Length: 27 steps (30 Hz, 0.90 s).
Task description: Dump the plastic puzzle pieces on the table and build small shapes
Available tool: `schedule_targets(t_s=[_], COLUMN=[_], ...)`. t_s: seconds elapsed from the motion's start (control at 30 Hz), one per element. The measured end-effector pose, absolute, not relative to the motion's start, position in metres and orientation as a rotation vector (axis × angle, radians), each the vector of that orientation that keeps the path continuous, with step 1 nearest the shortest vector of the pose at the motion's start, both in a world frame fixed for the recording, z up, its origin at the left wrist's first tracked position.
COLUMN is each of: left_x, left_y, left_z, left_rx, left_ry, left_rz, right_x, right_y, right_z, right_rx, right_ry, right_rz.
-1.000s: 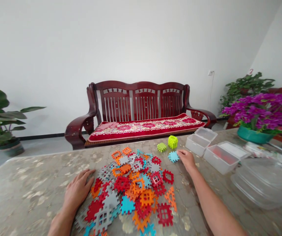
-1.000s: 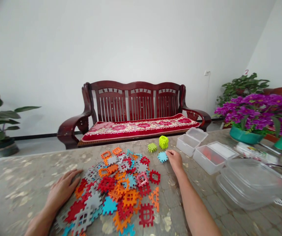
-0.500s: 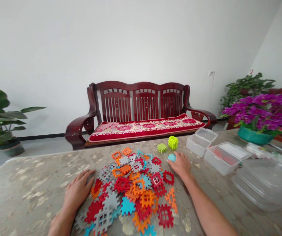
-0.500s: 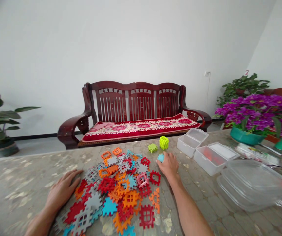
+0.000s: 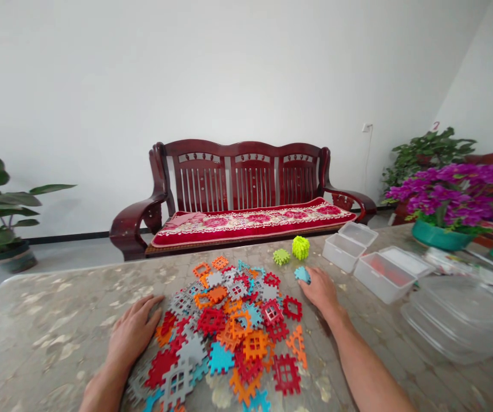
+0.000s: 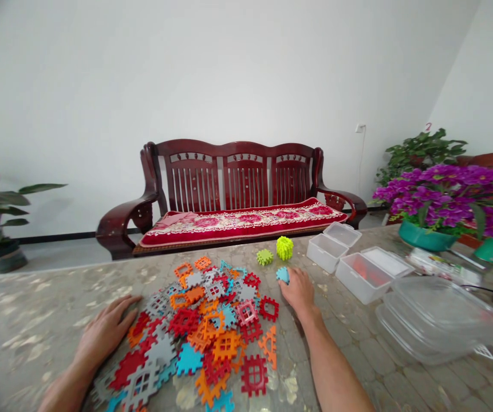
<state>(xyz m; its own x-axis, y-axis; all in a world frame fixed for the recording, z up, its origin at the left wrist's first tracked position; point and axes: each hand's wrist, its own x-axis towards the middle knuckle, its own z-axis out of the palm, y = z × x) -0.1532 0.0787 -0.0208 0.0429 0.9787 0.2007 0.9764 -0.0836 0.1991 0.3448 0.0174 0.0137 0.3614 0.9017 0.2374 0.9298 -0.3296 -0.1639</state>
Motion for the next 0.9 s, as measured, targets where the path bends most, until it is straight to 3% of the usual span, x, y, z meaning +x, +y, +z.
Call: schedule_targets(t_s=[0.9], left_x=[-0.1537], left_y=[0.0790], left_z=[-0.0212], left_rx=[2.263], left_ry=[2.128], left_rz=[0.473], right_x=[0.3423], right_y=[0.0182], right_z=[0.0162], right_rx=[-2.470], right_ry=[-1.530], right_rz=[-0.279])
